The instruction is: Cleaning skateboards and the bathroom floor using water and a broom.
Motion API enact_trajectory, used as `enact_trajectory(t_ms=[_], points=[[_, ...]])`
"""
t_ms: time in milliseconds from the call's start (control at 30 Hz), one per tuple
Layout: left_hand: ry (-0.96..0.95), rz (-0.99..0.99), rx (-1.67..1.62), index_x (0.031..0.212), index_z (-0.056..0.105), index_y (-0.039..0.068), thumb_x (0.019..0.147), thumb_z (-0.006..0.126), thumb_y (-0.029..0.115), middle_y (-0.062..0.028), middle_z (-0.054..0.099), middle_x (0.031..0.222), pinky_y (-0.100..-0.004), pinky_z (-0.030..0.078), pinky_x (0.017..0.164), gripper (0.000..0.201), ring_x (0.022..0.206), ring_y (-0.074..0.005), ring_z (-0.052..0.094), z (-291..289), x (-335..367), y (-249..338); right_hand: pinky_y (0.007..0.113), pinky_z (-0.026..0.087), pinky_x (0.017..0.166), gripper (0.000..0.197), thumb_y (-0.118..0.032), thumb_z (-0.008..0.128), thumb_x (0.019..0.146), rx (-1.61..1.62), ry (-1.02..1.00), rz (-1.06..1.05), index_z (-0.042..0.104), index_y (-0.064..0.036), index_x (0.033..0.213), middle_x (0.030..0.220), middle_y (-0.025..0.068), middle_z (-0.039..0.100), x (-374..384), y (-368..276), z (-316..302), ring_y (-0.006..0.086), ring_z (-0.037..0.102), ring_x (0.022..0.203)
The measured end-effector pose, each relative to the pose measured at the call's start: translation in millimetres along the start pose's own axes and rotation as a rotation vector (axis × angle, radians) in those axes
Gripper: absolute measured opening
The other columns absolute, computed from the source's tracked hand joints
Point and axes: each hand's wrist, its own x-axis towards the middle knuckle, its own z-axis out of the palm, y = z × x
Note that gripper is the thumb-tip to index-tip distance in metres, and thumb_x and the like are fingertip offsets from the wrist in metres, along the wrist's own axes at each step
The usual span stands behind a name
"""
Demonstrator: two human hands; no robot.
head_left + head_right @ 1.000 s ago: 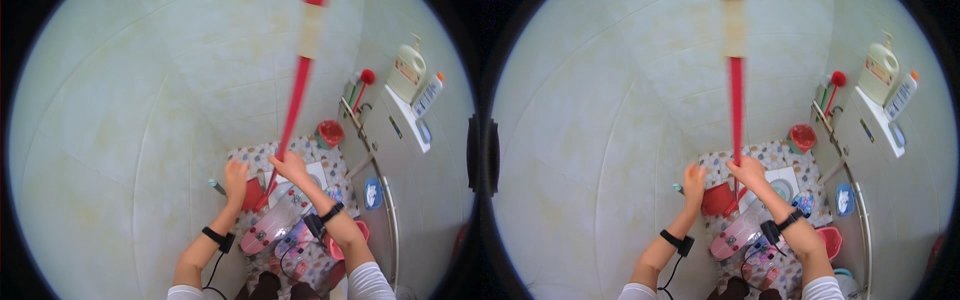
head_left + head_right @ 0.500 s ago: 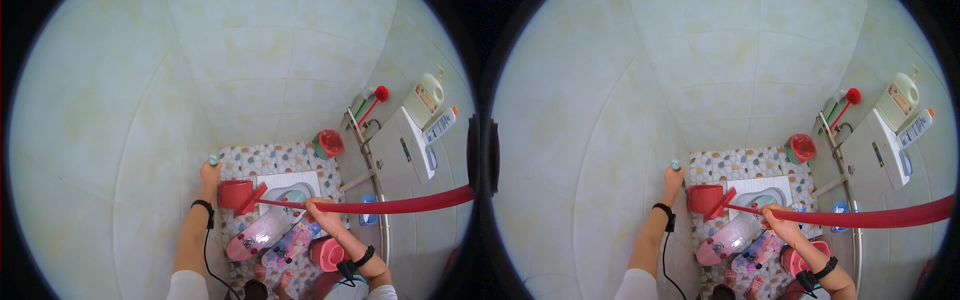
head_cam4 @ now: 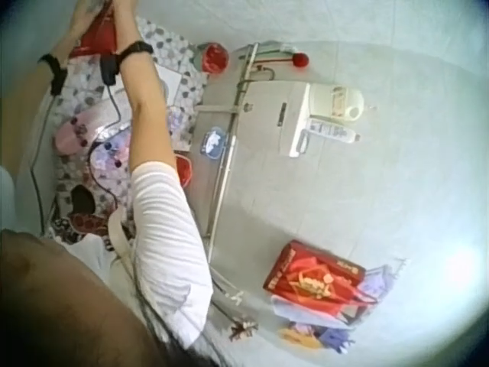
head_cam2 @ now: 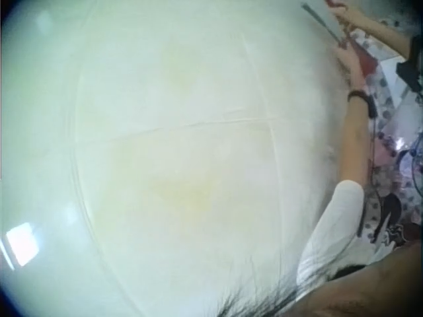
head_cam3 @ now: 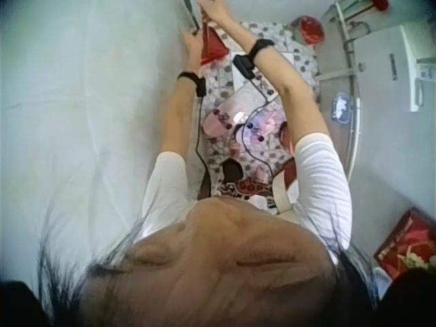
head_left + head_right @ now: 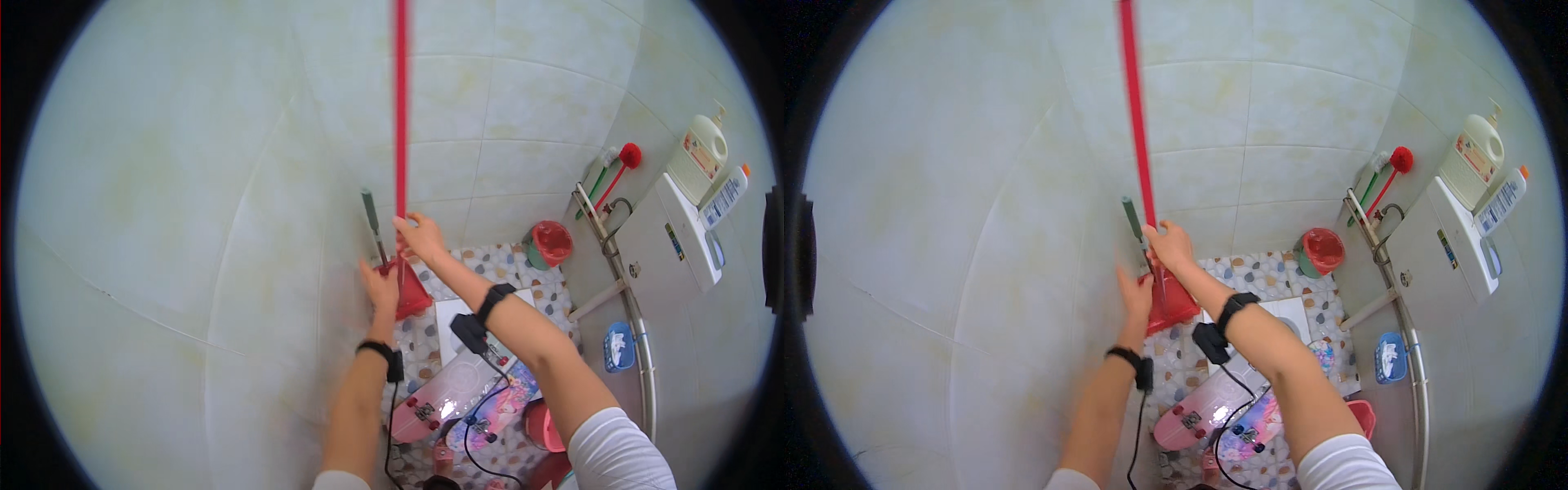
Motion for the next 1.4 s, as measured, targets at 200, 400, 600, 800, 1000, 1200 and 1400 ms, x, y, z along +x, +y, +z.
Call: enact_trajectory(t_ms=[200, 400, 600, 800, 1000, 1200, 1400], points=[[-0.520, -0.203, 0.171, 0.103, 0.051, 0.002, 0.074, 0.053, 0.011, -0.0212, 0.056, 0.098, -0.0438, 0.040, 0.084, 0.031, 0.093, -0.0371, 0.053, -86, -257, -111, 0.026, 0.045, 0.052, 0.059, -0.025, 0.051, 0.086, 0.204, -0.279, -0.185, 0.026, 0.0002, 0.133, 0.075, 0.0050, 0.060, -61, 34, 36, 0.0123, 0.056, 0.058], [-1.805, -0.267, 0.458, 0.107, 0.053, -0.003, 0.079, 0.056, 0.037, -0.0269, 0.053, 0.108, -0.0446, 0.041, 0.087, 0.049, 0.101, -0.0381, 0.052, -156, -518, -166, 0.037, 0.048, 0.070, 0.035, -0.030, 0.051, 0.083, -0.528, -0.500, 0.203, 0.055, -0.0102, 0.113, 0.092, 0.0130, 0.063, -299, 346, -54, 0.0231, 0.061, 0.077], [-1.422, -0.570, 0.527, 0.118, 0.047, -0.001, 0.079, 0.057, 0.039, -0.0232, 0.055, 0.109, -0.0456, 0.041, 0.088, 0.057, 0.103, -0.0399, 0.050, -200, -650, -208, 0.044, 0.043, 0.084, 0.047, -0.033, 0.057, 0.073, -0.569, -0.763, 0.564, 0.055, 0.0008, 0.106, 0.107, 0.0218, 0.056, -668, 524, -133, 0.0368, 0.054, 0.099], [-1.435, -0.341, 0.727, 0.105, 0.053, 0.004, 0.078, 0.060, 0.028, -0.0171, 0.061, 0.091, -0.0424, 0.045, 0.075, 0.037, 0.089, -0.0364, 0.057, -185, -675, -188, 0.046, 0.045, 0.080, 0.049, -0.022, 0.057, 0.072, -0.437, -0.543, 0.974, 0.044, 0.0007, 0.113, 0.101, 0.0246, 0.057, -752, 525, -68, 0.0385, 0.057, 0.092], [-1.821, 0.168, 0.199, 0.090, 0.060, 0.011, 0.073, 0.058, 0.008, -0.0099, 0.060, 0.082, -0.0394, 0.046, 0.067, 0.018, 0.077, -0.0308, 0.057, -224, -667, -49, 0.045, 0.048, 0.056, 0.023, -0.013, 0.052, 0.074, -0.536, -0.119, 1.012, 0.053, 0.0003, 0.092, 0.076, 0.0194, 0.062, -774, 535, -71, 0.0351, 0.062, 0.070], [-2.167, -0.019, 0.077, 0.098, 0.058, 0.011, 0.077, 0.058, 0.012, -0.0099, 0.060, 0.083, -0.0374, 0.047, 0.066, 0.022, 0.077, -0.0288, 0.059, -256, -680, -38, 0.044, 0.048, 0.056, 0.015, -0.009, 0.054, 0.069, -0.431, -0.563, 0.508, 0.063, 0.0020, 0.073, 0.075, 0.0214, 0.062, -873, 511, -32, 0.0330, 0.061, 0.061], [-2.390, -0.637, 0.058, 0.102, 0.056, 0.011, 0.079, 0.058, 0.016, -0.0095, 0.061, 0.085, -0.0373, 0.048, 0.067, 0.024, 0.077, -0.0276, 0.060, -211, -718, -86, 0.042, 0.047, 0.058, 0.021, -0.012, 0.053, 0.070, -0.020, -0.803, 0.467, 0.066, 0.0007, 0.081, 0.070, 0.0176, 0.062, -921, 389, -115, 0.0252, 0.060, 0.061]])
